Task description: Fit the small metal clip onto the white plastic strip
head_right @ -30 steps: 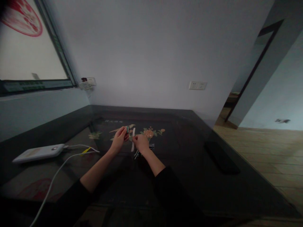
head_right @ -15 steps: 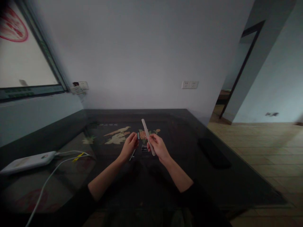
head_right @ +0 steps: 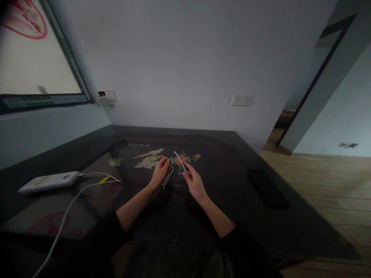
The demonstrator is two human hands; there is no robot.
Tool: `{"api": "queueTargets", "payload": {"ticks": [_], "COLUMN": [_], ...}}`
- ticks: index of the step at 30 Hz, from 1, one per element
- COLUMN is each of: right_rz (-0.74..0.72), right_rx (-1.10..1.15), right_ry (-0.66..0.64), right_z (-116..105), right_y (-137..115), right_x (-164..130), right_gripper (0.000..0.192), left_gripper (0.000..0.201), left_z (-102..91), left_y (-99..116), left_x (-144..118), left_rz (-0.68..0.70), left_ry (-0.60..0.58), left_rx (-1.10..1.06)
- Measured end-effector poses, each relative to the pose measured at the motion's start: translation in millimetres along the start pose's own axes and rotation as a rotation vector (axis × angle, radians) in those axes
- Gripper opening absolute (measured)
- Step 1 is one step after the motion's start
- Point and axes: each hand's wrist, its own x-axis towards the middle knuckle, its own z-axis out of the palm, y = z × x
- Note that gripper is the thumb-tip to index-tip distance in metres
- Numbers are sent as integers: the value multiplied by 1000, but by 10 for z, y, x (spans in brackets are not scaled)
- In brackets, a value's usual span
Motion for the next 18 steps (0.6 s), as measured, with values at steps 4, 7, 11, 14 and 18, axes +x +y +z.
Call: {"api": "queueTargets", "payload": {"ticks": [4, 7, 11, 14, 18], "right_rz": [0, -25, -20, 5, 34], "right_rx": [-36, -31, -3, 21, 44], "right_ry": [-44, -60, -81, -99, -116], "right_z": [12, 13, -19, -53, -61], "right_y": [-37, -42, -35, -38, -34], "right_x": [-27, -25, -7, 9, 16], "right_gripper": [48, 46, 46, 47, 49], "left_gripper": [22, 23, 22, 22, 21], "left_z": [5, -4, -14, -30, -77], "left_y": [38, 85, 133, 138, 96], "left_x": [5, 10, 28, 44, 59], "left_rz": [5, -3, -67, -105, -17], "left_ry": [-11, 0, -23, -58, -40], "left_rx": [-45, -73, -134, -151, 10]}}
